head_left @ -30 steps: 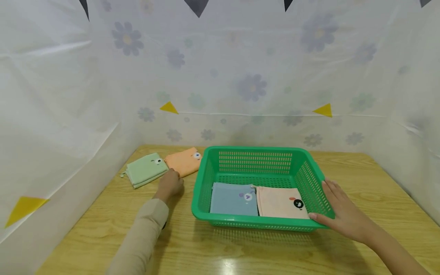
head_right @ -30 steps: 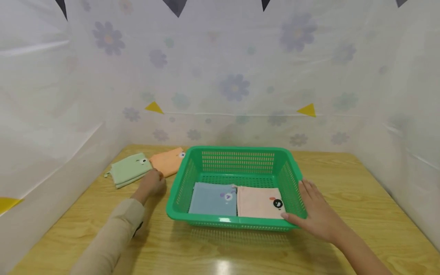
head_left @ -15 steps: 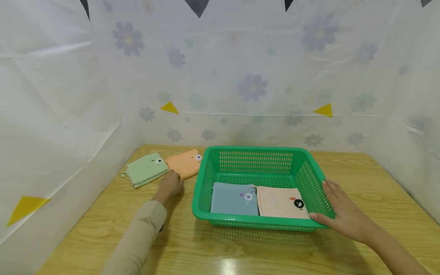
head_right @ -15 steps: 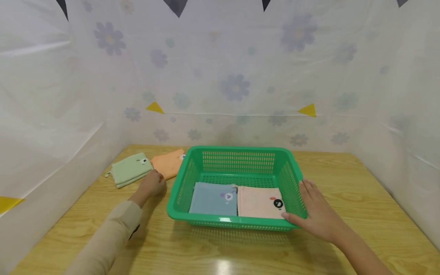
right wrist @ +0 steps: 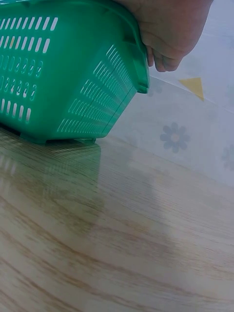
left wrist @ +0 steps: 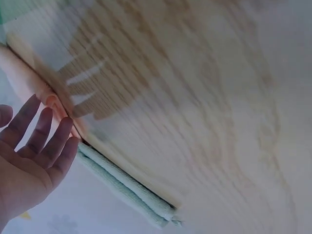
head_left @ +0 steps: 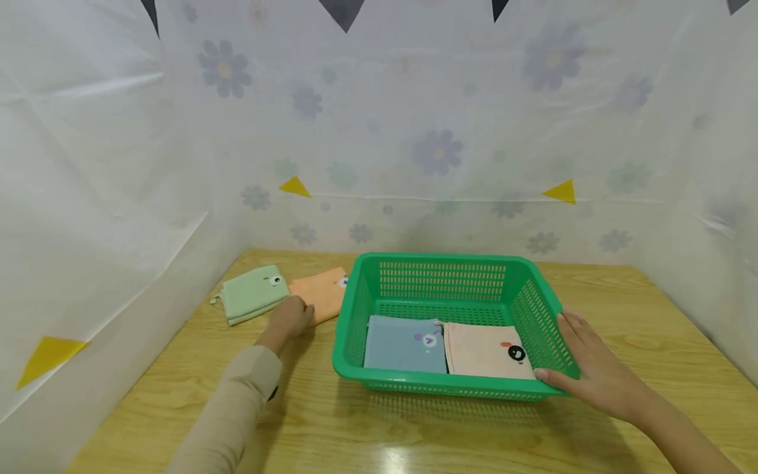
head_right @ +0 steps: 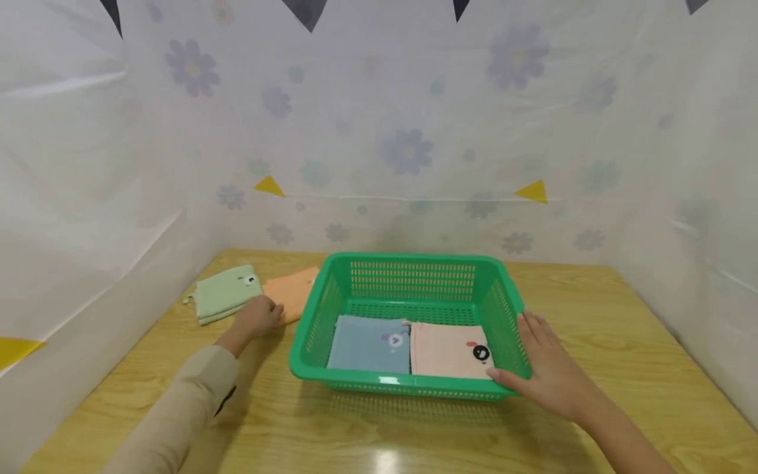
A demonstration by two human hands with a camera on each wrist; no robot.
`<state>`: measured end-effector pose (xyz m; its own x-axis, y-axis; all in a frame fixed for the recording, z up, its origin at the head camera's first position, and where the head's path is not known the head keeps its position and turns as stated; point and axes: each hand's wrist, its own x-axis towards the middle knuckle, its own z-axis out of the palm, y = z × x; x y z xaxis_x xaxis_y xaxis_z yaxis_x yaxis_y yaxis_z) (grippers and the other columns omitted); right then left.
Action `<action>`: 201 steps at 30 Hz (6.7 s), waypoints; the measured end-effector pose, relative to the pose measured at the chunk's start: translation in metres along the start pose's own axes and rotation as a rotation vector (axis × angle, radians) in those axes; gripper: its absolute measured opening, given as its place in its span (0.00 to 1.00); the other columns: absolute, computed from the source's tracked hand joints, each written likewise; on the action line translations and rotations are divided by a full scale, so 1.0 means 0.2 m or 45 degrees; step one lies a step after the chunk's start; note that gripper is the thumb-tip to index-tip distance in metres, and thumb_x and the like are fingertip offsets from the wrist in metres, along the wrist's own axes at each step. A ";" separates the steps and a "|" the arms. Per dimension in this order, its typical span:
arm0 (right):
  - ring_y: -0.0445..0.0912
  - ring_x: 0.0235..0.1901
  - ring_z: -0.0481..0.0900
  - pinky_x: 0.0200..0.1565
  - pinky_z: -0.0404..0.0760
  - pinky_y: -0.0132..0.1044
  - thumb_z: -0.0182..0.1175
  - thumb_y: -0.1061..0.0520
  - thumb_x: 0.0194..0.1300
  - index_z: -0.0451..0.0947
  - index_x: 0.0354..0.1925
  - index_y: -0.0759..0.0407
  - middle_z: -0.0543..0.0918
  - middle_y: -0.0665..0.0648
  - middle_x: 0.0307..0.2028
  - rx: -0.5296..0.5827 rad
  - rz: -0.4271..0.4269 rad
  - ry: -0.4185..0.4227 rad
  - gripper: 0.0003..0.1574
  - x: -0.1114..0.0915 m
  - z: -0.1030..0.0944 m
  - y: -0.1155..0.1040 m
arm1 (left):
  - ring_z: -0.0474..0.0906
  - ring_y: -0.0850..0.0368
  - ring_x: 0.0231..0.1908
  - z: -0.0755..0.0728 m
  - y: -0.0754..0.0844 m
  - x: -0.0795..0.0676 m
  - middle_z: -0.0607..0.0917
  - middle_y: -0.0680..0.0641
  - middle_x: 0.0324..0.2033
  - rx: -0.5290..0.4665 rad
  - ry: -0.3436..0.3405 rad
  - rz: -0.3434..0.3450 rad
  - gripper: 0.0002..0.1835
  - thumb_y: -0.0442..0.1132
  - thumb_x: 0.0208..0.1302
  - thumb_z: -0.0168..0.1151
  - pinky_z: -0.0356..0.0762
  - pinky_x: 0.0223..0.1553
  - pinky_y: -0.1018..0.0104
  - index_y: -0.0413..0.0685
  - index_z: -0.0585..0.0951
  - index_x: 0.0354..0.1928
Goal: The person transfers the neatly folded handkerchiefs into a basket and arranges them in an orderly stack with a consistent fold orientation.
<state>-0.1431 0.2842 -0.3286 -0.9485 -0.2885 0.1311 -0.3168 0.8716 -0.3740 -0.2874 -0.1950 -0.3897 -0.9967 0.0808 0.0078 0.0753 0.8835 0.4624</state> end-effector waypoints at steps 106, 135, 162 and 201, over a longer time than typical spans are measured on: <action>0.63 0.71 0.28 0.59 0.43 0.73 0.59 0.44 0.61 0.31 0.72 0.65 0.36 0.70 0.71 0.023 -0.002 0.024 0.61 -0.01 0.02 0.00 | 0.69 0.63 0.19 0.00 0.12 0.13 0.73 0.49 0.23 -1.470 0.210 -0.641 0.07 0.28 0.62 0.40 0.71 0.24 0.69 0.36 0.70 0.34; 0.57 0.71 0.24 0.67 0.17 0.37 0.56 0.39 0.62 0.34 0.71 0.71 0.38 0.74 0.70 -0.187 -0.001 -0.008 0.61 -0.01 0.00 -0.01 | 0.61 0.62 0.08 -0.26 0.21 0.07 0.63 0.54 0.06 -0.955 0.172 -0.417 0.16 0.32 0.62 0.38 0.65 0.15 0.70 0.48 0.63 0.16; 0.58 0.70 0.21 0.67 0.16 0.43 0.54 0.39 0.63 0.32 0.70 0.71 0.36 0.74 0.70 -0.137 0.022 -0.045 0.60 -0.01 0.00 -0.01 | 0.58 0.63 0.06 -0.42 0.24 0.00 0.62 0.55 0.04 -0.923 0.239 -0.313 0.17 0.35 0.66 0.37 0.63 0.12 0.69 0.48 0.62 0.17; 0.57 0.71 0.21 0.68 0.19 0.47 0.55 0.40 0.63 0.31 0.71 0.70 0.34 0.72 0.71 -0.113 0.008 -0.024 0.60 0.00 -0.01 -0.03 | 0.58 0.65 0.01 -0.59 0.34 -0.08 0.61 0.58 0.02 -1.289 0.579 -0.208 0.13 0.33 0.65 0.42 0.60 0.06 0.72 0.42 0.66 0.20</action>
<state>-0.1412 0.2797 -0.3238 -0.9507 -0.2897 0.1112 -0.3098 0.9049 -0.2918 -0.2689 -0.1902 -0.2532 -0.9264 -0.3607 0.1083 0.0893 0.0689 0.9936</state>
